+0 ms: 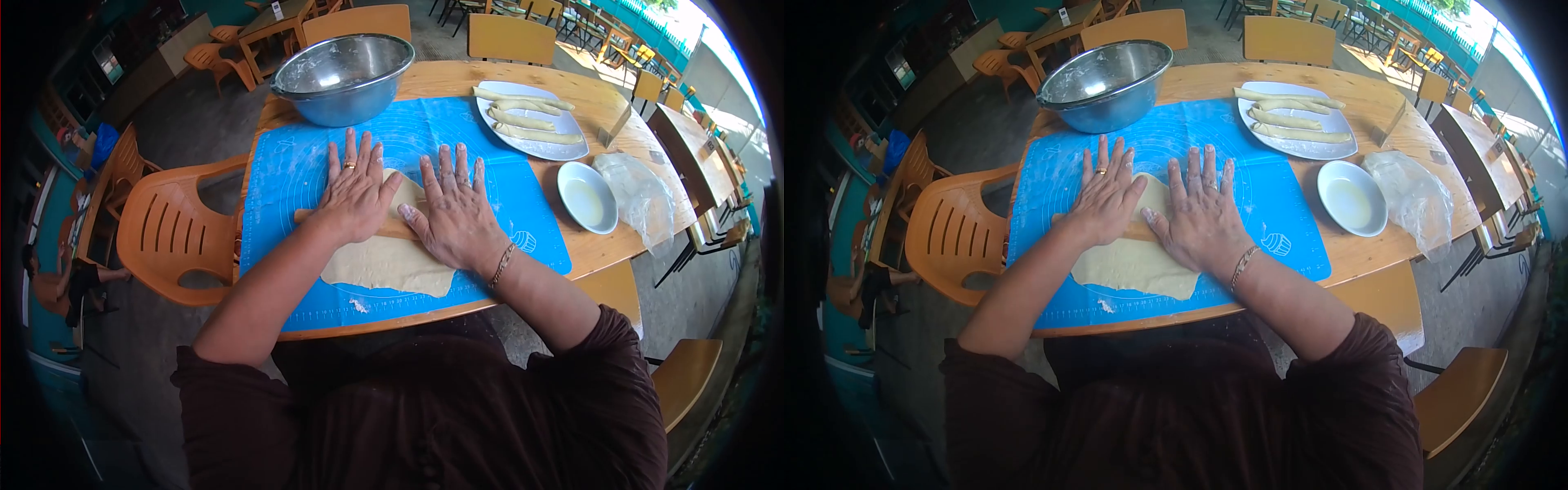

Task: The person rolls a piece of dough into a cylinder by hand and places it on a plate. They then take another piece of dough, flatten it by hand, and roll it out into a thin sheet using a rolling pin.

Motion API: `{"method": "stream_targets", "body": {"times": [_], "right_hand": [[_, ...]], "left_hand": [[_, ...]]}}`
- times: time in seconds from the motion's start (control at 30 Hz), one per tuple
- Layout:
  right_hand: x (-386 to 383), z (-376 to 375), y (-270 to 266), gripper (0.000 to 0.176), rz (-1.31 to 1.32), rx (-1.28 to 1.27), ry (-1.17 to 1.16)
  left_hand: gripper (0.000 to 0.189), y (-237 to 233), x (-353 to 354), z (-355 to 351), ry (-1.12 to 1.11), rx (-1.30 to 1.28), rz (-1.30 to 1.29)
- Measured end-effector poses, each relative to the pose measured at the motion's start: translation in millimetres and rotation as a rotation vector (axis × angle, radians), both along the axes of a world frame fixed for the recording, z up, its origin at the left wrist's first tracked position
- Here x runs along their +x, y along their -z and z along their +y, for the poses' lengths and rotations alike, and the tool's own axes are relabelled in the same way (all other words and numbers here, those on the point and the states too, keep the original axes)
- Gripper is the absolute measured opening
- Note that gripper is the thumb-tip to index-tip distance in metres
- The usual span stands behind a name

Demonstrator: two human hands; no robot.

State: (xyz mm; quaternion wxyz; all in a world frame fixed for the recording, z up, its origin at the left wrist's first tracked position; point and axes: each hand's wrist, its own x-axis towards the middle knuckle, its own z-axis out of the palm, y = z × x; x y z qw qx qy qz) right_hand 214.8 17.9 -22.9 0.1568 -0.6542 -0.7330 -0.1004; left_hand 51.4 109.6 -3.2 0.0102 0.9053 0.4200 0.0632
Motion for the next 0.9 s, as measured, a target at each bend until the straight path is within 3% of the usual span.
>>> {"method": "stream_targets", "body": {"times": [0.07,0.17,0.27,0.33,0.47,0.53,0.57,0.6,0.67,0.77,0.9], "right_hand": [[6,17,-4,0.079,-0.024,-0.059,0.049],[17,41,-6,0.082,0.050,-0.192,0.099],[26,59,-12,0.083,0.077,-0.276,0.129],[33,70,-7,0.080,0.105,-0.248,0.134],[50,83,-20,0.063,-0.013,-0.047,0.114],[42,46,-68,0.055,0.208,-0.363,-0.014],[40,27,-62,0.043,0.182,-0.262,-0.086],[39,10,-51,0.043,0.184,-0.265,-0.086],[41,-10,-31,0.028,0.104,-0.150,-0.293],[44,-8,-16,0.018,0.170,0.022,-0.310],[30,-31,-38,0.016,0.144,0.128,-0.302]], "left_hand": [[0.069,0,9,14,-0.028,-0.017,0.022],[0.061,9,18,34,-0.081,0.169,-0.083],[0.045,-1,23,46,-0.082,0.271,-0.277],[0.036,-9,25,47,-0.077,0.414,-0.353],[0.038,-12,16,60,-0.123,0.441,-0.523],[0.035,-33,-1,40,0.103,0.033,-0.624],[0.033,-45,-12,23,0.135,-0.101,-0.445],[0.033,-35,-24,11,0.134,-0.104,-0.443],[0.031,-17,-43,-6,0.329,0.026,-0.204],[0.026,-11,-49,-11,0.250,-0.014,-0.202],[0.026,-27,-58,-41,0.271,0.079,-0.284]]}}
